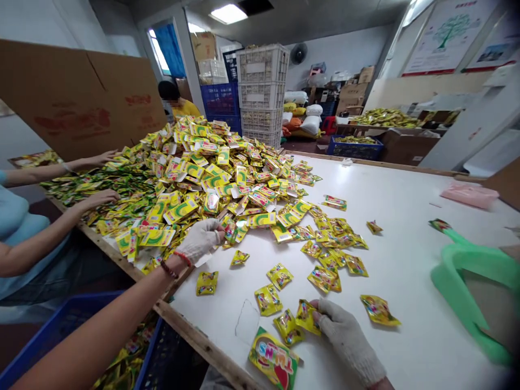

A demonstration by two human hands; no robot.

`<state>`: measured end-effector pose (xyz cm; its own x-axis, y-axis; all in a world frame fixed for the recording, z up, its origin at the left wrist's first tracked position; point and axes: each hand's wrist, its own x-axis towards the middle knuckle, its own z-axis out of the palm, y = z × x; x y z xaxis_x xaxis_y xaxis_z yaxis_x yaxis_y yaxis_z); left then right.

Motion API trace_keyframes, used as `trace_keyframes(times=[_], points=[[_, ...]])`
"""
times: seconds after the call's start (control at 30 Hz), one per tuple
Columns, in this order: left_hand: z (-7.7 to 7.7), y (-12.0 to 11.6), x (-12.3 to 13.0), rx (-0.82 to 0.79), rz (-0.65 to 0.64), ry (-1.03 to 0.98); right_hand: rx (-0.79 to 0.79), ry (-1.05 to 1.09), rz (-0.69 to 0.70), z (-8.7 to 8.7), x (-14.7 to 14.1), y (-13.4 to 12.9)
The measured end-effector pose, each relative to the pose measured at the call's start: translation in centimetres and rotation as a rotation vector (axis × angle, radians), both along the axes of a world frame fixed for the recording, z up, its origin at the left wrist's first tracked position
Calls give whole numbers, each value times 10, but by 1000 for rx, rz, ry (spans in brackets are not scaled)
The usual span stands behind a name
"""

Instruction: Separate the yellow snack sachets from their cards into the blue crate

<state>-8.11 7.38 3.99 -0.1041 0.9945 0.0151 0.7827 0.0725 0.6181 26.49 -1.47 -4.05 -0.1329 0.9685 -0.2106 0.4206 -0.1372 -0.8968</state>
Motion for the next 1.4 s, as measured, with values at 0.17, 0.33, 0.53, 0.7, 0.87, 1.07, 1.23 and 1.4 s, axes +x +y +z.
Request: trace_keyframes(times=[0.17,0.33,0.53,0.7,0.87,1.07,1.23,1.4], points=[[-36,-42,87,6,-106,-787,71,146,-96,17,-12,-10],[-63,-80,146,-97,-104,-982,133,297,-191,22,-32,-13],[-65,-86,147,-262,-102,-1037,291,-28,-164,16,-28,-22],[-55,-85,142,-363,-248,-881,326,-183,28,20,-20,-29],[-60,-98,154,-358,-311,-914,273,-264,0,17,-24,-34],[-55,-89,158,-411,-416,-935,115,78,-14,28,-26,-38],[-38,-94,142,-346,-533,-487,-1,-12,10,33,-17,-39],[-42,-111,125,-156,-917,232,-66,71,-117,19,-5,-50]])
